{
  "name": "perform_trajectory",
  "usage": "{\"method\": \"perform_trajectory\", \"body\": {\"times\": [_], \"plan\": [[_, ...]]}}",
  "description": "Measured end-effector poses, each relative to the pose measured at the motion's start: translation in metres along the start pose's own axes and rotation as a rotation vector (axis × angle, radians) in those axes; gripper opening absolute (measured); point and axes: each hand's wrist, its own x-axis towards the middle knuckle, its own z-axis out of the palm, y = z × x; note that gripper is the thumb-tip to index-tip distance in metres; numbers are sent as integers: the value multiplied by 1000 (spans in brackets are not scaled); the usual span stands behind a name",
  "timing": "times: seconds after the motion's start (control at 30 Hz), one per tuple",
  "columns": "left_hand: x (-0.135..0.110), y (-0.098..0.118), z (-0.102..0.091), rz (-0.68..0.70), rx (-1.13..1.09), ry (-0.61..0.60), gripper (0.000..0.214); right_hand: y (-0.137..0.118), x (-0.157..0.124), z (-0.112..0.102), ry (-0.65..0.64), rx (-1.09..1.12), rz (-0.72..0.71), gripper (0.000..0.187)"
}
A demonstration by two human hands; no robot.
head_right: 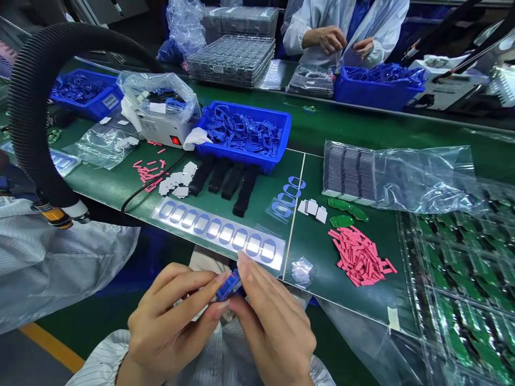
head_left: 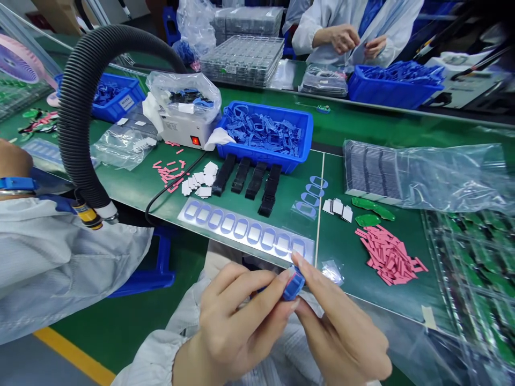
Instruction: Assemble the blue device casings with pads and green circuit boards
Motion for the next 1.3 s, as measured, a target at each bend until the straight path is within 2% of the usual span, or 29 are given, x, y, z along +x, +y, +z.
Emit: {"method": "perform_trajectory", "body": {"times": [0.1,0.27,0.37,0.63,0.83,1.07,1.13,1.2,1.3], "plan": [[-5,-2,0,-13,-26,-21,59,5,5,-3,-18,133,31,56],[-6,-3,0,-5,-139,-57,50,15,15,-10,-169,453,215,17],[-2,-2,0,-1,-180,-92,43,18,14,-13,-209,564,246,10],[10,3,0,-113,-257,-126,18,17,9,-13,-200,420,139,12],[7,-4,6,-89,-239,-122,13,17,7,-16,-218,273,26,20],[10,-11,2,-43,-90,-309,21,21,16,-21,-288,113,-45,20],[9,-11,3,-58,-100,-287,20,18,18,-18,-253,114,-61,17],[8,-9,5,-82,-128,-228,20,14,16,-13,-155,103,-37,18],[6,-6,9,-101,-149,-141,24,8,8,-7,3,73,103,38]]}}
